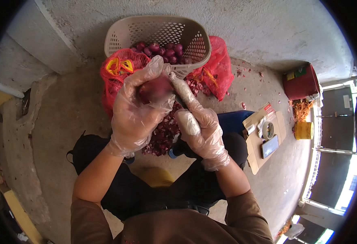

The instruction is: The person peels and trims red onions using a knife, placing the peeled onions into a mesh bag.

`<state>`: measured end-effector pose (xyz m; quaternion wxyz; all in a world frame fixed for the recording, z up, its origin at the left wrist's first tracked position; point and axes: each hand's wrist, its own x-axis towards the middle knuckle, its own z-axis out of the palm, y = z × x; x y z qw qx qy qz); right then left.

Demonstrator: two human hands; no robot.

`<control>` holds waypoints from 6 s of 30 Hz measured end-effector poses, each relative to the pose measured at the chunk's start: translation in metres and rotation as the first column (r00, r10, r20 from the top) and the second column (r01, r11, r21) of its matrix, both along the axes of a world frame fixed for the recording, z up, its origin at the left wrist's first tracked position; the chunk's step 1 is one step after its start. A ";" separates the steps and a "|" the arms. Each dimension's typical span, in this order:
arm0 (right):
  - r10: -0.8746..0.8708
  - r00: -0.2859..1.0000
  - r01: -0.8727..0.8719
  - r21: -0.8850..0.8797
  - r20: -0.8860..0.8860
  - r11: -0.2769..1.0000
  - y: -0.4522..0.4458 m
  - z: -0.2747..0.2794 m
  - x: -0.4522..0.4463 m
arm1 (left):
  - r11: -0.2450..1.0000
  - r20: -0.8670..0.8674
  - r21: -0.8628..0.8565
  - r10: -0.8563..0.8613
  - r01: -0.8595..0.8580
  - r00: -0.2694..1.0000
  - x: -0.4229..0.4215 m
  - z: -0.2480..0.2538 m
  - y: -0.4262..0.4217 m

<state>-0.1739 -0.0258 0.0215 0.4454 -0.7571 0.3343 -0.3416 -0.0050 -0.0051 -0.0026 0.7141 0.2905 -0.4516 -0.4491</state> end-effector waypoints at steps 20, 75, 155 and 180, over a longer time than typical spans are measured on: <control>0.137 0.990 -0.139 -0.064 -0.031 0.988 -0.013 0.003 -0.009 | 0.994 0.105 0.059 -0.095 0.090 0.990 0.003 0.004 0.003; 0.122 0.988 -0.131 -0.095 -0.097 0.987 -0.009 0.012 -0.014 | 0.973 -0.172 0.130 -0.168 0.191 0.971 0.005 0.003 0.005; 0.057 0.991 -0.038 0.159 -0.117 0.987 -0.006 0.009 -0.009 | 0.885 -0.269 0.320 -0.258 0.338 0.928 -0.005 0.016 0.014; 0.208 0.938 -0.151 0.214 -0.278 0.965 -0.017 0.029 -0.030 | 0.999 0.414 -0.036 -0.020 0.038 0.910 0.011 0.000 -0.002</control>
